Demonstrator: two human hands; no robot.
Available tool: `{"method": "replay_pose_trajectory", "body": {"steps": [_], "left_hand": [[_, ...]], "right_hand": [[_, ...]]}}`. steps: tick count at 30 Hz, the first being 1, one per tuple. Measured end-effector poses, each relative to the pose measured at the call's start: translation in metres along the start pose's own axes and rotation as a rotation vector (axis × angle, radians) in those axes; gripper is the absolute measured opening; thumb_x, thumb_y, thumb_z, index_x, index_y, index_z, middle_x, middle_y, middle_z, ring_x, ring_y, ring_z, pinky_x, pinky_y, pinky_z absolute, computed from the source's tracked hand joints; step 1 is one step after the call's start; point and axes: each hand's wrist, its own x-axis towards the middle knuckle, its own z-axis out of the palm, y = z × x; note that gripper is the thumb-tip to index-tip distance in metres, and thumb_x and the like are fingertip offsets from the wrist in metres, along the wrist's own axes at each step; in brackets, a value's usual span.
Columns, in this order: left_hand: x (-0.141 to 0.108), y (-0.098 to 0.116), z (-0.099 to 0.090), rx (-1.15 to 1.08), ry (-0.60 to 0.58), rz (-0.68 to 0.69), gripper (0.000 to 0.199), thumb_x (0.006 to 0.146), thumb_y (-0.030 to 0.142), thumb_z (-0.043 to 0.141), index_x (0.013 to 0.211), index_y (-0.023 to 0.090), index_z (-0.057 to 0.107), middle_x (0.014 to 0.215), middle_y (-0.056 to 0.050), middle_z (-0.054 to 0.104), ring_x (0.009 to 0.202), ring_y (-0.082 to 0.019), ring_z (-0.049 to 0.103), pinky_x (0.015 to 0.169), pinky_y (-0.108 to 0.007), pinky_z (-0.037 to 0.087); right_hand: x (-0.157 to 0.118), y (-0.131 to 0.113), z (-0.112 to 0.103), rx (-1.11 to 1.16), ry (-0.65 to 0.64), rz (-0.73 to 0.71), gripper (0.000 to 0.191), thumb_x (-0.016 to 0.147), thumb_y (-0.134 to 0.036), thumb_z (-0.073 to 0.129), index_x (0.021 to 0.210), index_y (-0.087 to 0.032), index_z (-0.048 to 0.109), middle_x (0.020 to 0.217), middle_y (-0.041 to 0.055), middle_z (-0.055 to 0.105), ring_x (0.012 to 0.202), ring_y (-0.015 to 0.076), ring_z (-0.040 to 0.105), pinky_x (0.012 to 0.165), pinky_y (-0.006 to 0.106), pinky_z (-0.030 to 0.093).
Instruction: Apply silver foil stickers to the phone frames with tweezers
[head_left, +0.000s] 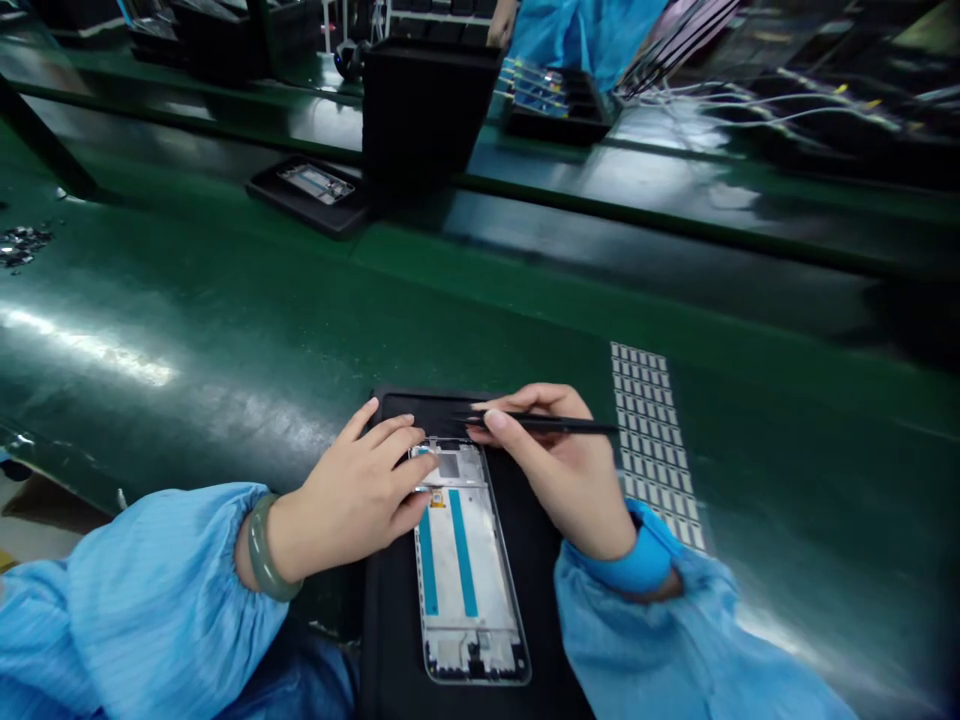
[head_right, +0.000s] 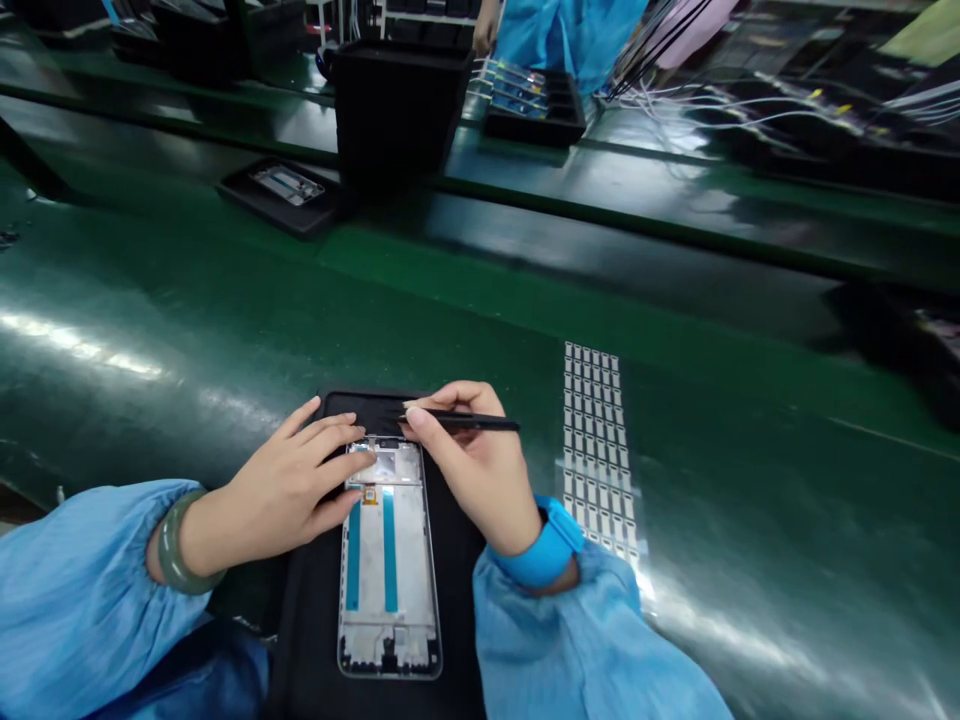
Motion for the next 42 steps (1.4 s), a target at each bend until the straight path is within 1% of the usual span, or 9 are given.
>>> {"method": "replay_pose_trajectory", "body": {"steps": [3,6,9,13,18,25,31,35,42], "left_hand": [[-0.001,-0.001,0.0,-0.016,0.001,-0.008,0.026,0.09,0.031,0.049,0.112,0.019,0.055,0.121,-0.008,0.054,0.125,-0.026,0.042,0.11,-0.052,0.023],[-0.001,-0.001,0.0,-0.034,0.0,-0.008,0.028,0.09,0.031,0.049,0.115,0.019,0.054,0.121,-0.008,0.054,0.125,-0.025,0.043,0.11,-0.051,0.022],[-0.001,-0.001,0.0,-0.038,0.005,-0.008,0.03,0.089,0.032,0.05,0.117,0.02,0.054,0.12,-0.008,0.055,0.124,-0.025,0.043,0.11,-0.052,0.023],[-0.002,0.0,0.0,-0.026,0.01,-0.006,0.029,0.091,0.033,0.048,0.116,0.019,0.055,0.12,-0.008,0.055,0.124,-0.025,0.044,0.111,-0.052,0.023],[-0.002,-0.001,-0.001,-0.021,0.004,-0.007,0.029,0.092,0.034,0.045,0.115,0.019,0.056,0.12,-0.008,0.055,0.123,-0.024,0.044,0.112,-0.05,0.021],[-0.001,-0.001,-0.001,-0.009,0.016,0.004,0.029,0.091,0.032,0.048,0.116,0.018,0.055,0.119,-0.009,0.055,0.122,-0.025,0.045,0.11,-0.053,0.024],[-0.001,-0.001,-0.001,-0.015,0.004,0.0,0.03,0.091,0.033,0.047,0.117,0.019,0.055,0.119,-0.009,0.055,0.123,-0.025,0.043,0.111,-0.052,0.022],[-0.001,-0.001,-0.001,-0.013,-0.004,-0.001,0.031,0.092,0.033,0.046,0.118,0.019,0.055,0.119,-0.008,0.055,0.124,-0.024,0.042,0.111,-0.051,0.022],[-0.001,-0.001,-0.001,-0.018,-0.002,-0.007,0.033,0.092,0.033,0.046,0.12,0.018,0.053,0.121,-0.009,0.054,0.124,-0.024,0.042,0.111,-0.051,0.02]], "right_hand": [[0.006,0.002,0.001,-0.049,-0.086,0.018,0.027,0.08,-0.037,0.072,0.085,-0.02,0.051,0.086,0.0037,0.065,0.077,0.0192,0.065,0.07,0.032,0.058],[0.005,0.004,0.001,-0.079,-0.145,0.012,0.025,0.082,-0.036,0.069,0.084,-0.02,0.05,0.089,0.0052,0.065,0.081,0.0203,0.065,0.07,0.033,0.056],[0.001,0.005,0.001,-0.069,-0.179,0.0,0.024,0.084,-0.035,0.067,0.083,-0.02,0.048,0.09,0.0056,0.065,0.082,0.021,0.066,0.071,0.033,0.056],[-0.001,0.005,0.001,-0.112,-0.214,-0.02,0.022,0.085,-0.034,0.065,0.083,-0.02,0.048,0.091,0.0059,0.065,0.081,0.0203,0.066,0.07,0.032,0.055],[-0.002,0.006,0.001,-0.128,-0.225,-0.052,0.019,0.086,-0.031,0.063,0.083,-0.02,0.047,0.09,0.0056,0.065,0.08,0.0199,0.065,0.071,0.032,0.054],[-0.002,0.006,0.003,-0.182,-0.217,-0.064,0.02,0.086,-0.033,0.063,0.084,-0.02,0.048,0.091,0.0069,0.065,0.082,0.0212,0.065,0.073,0.035,0.054],[-0.003,0.005,0.003,-0.236,-0.215,-0.099,0.016,0.086,-0.03,0.061,0.084,-0.021,0.048,0.091,0.0058,0.065,0.084,0.0209,0.065,0.075,0.034,0.053],[-0.004,0.005,0.004,-0.207,-0.19,-0.127,0.016,0.086,-0.028,0.061,0.083,-0.021,0.047,0.089,0.0051,0.065,0.082,0.0207,0.065,0.073,0.034,0.053],[-0.006,0.003,0.005,-0.277,-0.201,-0.168,0.013,0.086,-0.024,0.059,0.082,-0.021,0.047,0.088,0.0044,0.064,0.08,0.0192,0.065,0.071,0.032,0.052]]}}
